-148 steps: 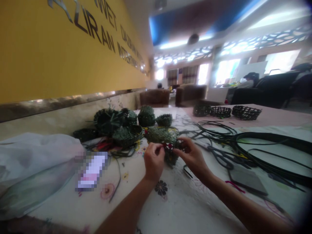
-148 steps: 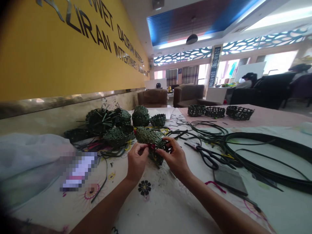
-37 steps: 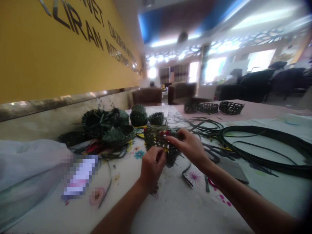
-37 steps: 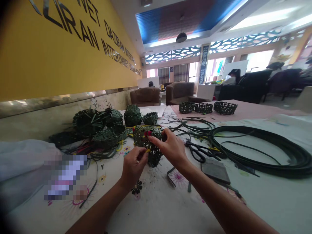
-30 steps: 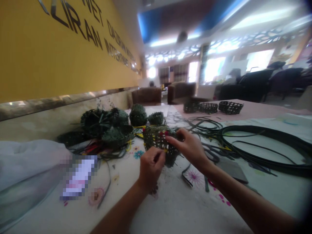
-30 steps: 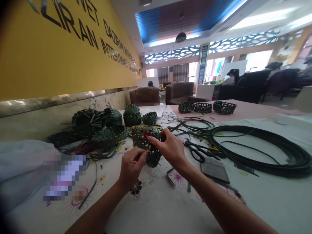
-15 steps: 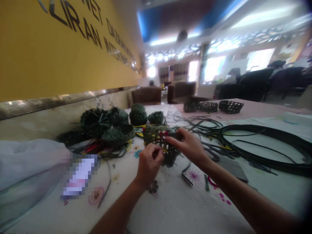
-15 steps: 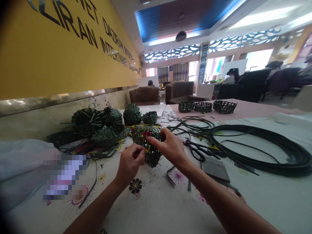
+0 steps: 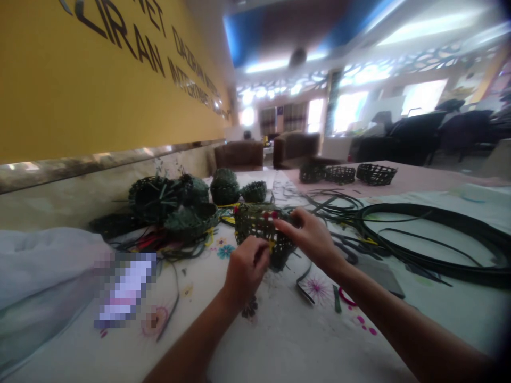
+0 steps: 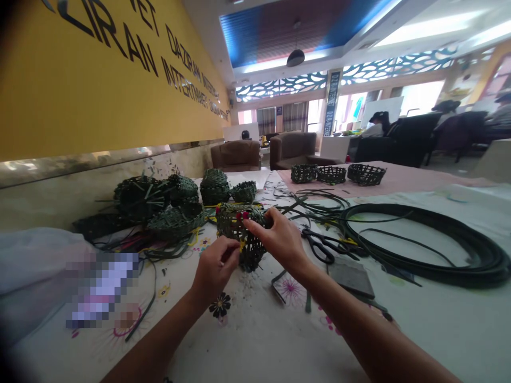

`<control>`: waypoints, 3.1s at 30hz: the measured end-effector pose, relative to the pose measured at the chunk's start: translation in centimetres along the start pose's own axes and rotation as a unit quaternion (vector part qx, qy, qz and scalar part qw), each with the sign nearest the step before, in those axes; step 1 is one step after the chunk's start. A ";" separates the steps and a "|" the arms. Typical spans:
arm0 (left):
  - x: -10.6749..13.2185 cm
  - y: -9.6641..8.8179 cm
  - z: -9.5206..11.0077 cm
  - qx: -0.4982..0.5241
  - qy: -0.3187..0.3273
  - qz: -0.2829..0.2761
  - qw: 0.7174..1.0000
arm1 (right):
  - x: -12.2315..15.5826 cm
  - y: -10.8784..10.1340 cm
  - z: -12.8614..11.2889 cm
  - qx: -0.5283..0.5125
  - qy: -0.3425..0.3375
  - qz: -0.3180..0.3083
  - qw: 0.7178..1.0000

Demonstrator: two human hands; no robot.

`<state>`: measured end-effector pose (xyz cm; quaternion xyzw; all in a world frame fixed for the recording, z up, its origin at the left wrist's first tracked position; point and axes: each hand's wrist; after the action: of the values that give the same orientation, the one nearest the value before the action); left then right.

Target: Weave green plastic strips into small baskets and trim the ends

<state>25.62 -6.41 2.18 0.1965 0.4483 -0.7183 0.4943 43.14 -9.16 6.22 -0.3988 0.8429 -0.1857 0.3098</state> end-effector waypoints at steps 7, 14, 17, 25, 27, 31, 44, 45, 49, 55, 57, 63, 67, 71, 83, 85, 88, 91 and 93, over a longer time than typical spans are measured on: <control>0.5 0.0 0.2 -0.228 0.167 0.050 0.958 | 0.7 0.0 -0.6 0.012 -0.011 0.009 1.000; 0.3 -0.3 0.9 -0.111 0.081 0.082 0.987 | 1.2 -0.1 -1.0 0.039 -0.012 0.000 0.999; 0.2 -0.5 0.8 -0.103 0.095 0.079 0.987 | 1.3 -0.1 -1.1 0.042 -0.020 -0.001 0.999; 0.2 -0.3 0.5 -0.073 0.032 0.091 0.993 | 1.2 -0.2 -1.3 0.038 0.009 0.008 0.999; 0.2 -0.2 0.5 -0.043 0.001 0.085 0.995 | 1.2 -0.2 -1.3 0.042 0.015 0.003 0.999; 0.2 -0.2 0.3 -0.107 0.092 0.077 0.987 | 1.1 -0.2 -1.1 0.042 0.017 0.006 0.999; -0.2 0.3 -0.3 0.132 -0.215 0.037 0.967 | 1.1 0.1 -1.1 0.025 0.033 0.015 0.999; -0.1 0.3 -0.3 0.107 -0.193 0.021 0.975 | 1.0 0.1 -0.9 0.024 0.033 0.019 0.999; 0.3 0.3 0.3 -0.003 -0.060 -0.033 0.998 | 0.8 0.1 -0.6 0.028 0.034 0.030 0.999; 0.7 0.5 0.4 -0.054 -0.012 0.033 0.998 | 0.5 0.1 -0.5 0.021 0.043 0.029 0.998; 0.6 0.5 0.3 -0.072 0.005 0.056 0.996 | 0.6 0.0 -0.6 0.023 0.040 0.026 0.999; 0.0 -0.3 0.7 -0.125 0.109 0.069 0.984 | 1.6 -0.5 -1.7 0.042 0.012 0.010 0.999; 0.0 -0.8 1.0 -0.186 0.170 0.093 0.963 | 2.5 -0.3 -2.4 0.065 -0.016 -0.007 0.998; 0.2 -0.7 0.8 -0.177 0.231 0.047 0.956 | 2.9 0.1 -2.6 0.079 -0.030 -0.021 0.996; -0.3 -0.3 0.9 -0.037 0.001 0.073 0.997 | 1.6 -0.6 -1.8 0.041 0.009 -0.004 0.999; -0.3 0.0 1.5 -0.021 -0.040 0.089 0.995 | 1.8 -0.5 -1.9 0.045 0.006 0.003 0.999; -0.3 0.3 2.0 0.052 -0.138 0.097 0.984 | 1.9 -0.3 -1.9 0.050 0.014 0.016 0.999; -0.3 0.4 2.0 0.149 -0.238 0.090 0.955 | 2.0 0.0 -1.7 0.047 0.017 0.024 0.998; -0.3 0.4 2.0 0.178 -0.271 0.094 0.941 | 2.2 0.3 -1.7 0.047 0.013 0.027 0.998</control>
<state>26.43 -7.95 3.28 0.1201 0.1417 -0.7629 0.6192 40.76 -10.65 6.47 -0.3585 0.8476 -0.2217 0.3224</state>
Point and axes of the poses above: each hand's wrist, its own x-axis away from the middle knuckle, its own y-axis out of the palm, z = x × y, and after that the axes turned 8 degrees about y, right-handed
